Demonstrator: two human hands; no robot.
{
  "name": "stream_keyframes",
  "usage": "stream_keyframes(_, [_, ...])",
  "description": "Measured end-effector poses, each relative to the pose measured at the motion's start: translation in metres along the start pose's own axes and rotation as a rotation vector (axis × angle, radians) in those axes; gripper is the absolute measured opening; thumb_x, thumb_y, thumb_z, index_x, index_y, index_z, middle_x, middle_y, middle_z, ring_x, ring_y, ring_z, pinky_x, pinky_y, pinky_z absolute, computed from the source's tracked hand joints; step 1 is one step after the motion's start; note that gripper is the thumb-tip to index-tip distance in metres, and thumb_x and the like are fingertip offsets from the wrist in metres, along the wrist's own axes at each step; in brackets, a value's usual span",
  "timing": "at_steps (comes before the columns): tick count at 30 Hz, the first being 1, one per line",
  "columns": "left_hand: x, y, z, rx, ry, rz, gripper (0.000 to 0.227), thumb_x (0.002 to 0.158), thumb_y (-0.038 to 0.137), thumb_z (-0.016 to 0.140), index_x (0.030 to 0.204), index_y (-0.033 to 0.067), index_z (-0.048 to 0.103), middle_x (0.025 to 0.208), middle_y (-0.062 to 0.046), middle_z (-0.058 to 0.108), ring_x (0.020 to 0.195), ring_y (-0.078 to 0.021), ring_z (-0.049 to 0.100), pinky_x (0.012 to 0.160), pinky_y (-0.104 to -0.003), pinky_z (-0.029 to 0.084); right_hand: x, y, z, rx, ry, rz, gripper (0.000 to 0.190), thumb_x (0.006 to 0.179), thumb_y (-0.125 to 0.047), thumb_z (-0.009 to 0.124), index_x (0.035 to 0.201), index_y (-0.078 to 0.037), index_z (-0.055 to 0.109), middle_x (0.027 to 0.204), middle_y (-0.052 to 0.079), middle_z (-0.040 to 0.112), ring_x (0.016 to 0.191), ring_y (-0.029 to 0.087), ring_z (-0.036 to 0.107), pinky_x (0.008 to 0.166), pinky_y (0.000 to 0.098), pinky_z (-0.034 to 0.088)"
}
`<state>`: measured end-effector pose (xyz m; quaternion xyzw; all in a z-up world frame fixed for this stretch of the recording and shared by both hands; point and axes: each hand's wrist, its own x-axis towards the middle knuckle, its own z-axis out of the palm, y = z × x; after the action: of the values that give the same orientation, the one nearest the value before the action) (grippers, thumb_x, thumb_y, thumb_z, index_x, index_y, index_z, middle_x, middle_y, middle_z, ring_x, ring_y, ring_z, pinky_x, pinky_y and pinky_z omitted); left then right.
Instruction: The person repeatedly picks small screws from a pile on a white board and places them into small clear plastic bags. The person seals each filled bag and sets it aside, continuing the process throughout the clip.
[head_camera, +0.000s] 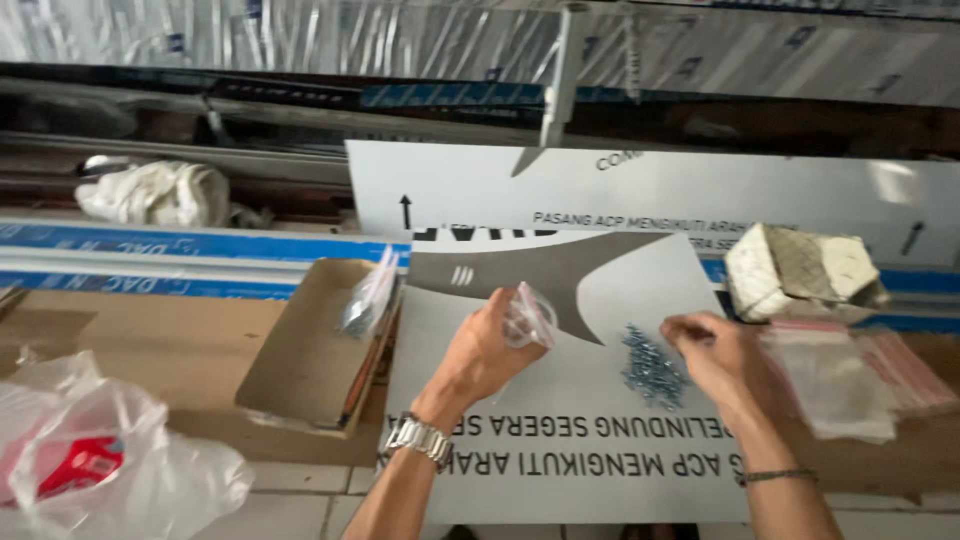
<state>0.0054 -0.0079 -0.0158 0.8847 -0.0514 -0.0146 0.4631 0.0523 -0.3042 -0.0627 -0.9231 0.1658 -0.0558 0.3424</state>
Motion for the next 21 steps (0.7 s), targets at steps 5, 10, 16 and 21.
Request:
stream_keyframes(5, [-0.004,0.009,0.0,0.043,-0.035,-0.013,0.068,0.071,0.042,0.072,0.129,0.0154,0.048,0.115,-0.021,0.067,0.111,-0.0422,0.063,0.092,-0.055,0.051,-0.034,-0.01,-0.016,0.001,-0.06,-0.03,0.028,0.078,-0.033,0.078,0.102,-0.019,0.08,0.092,0.01,0.077,0.095,0.031,0.071,0.083,0.0402,0.053])
stream_keyframes(10, [0.0,0.01,0.003,0.048,-0.05,-0.023,0.066,0.072,0.041,0.073,0.128,0.0143,0.049,0.115,-0.021,0.068,0.113,-0.0426,0.063,0.093,-0.055,0.051,-0.028,0.001,-0.006,0.06,-0.07,-0.041,0.022,0.075,-0.025,0.081,0.096,-0.018,0.082,0.091,0.012,0.076,0.092,0.03,0.072,0.081,0.0381,0.055])
stream_keyframes(16, [0.001,0.007,0.011,0.072,-0.037,-0.021,0.06,0.073,0.04,0.073,0.125,0.0176,0.051,0.116,-0.019,0.069,0.114,-0.0416,0.063,0.094,-0.056,0.05,-0.029,0.004,-0.006,0.073,-0.062,0.019,0.017,0.073,-0.023,0.081,0.09,-0.022,0.081,0.084,0.002,0.078,0.088,0.02,0.073,0.077,0.031,0.056])
stream_keyframes(21, [0.003,0.009,0.015,0.088,-0.045,-0.017,0.059,0.073,0.038,0.072,0.124,0.0174,0.052,0.117,-0.02,0.068,0.117,-0.0426,0.061,0.096,-0.056,0.05,-0.029,0.005,-0.01,0.177,-0.043,0.016,0.016,0.073,-0.02,0.081,0.088,-0.016,0.08,0.081,0.007,0.077,0.084,0.02,0.072,0.074,0.0316,0.054])
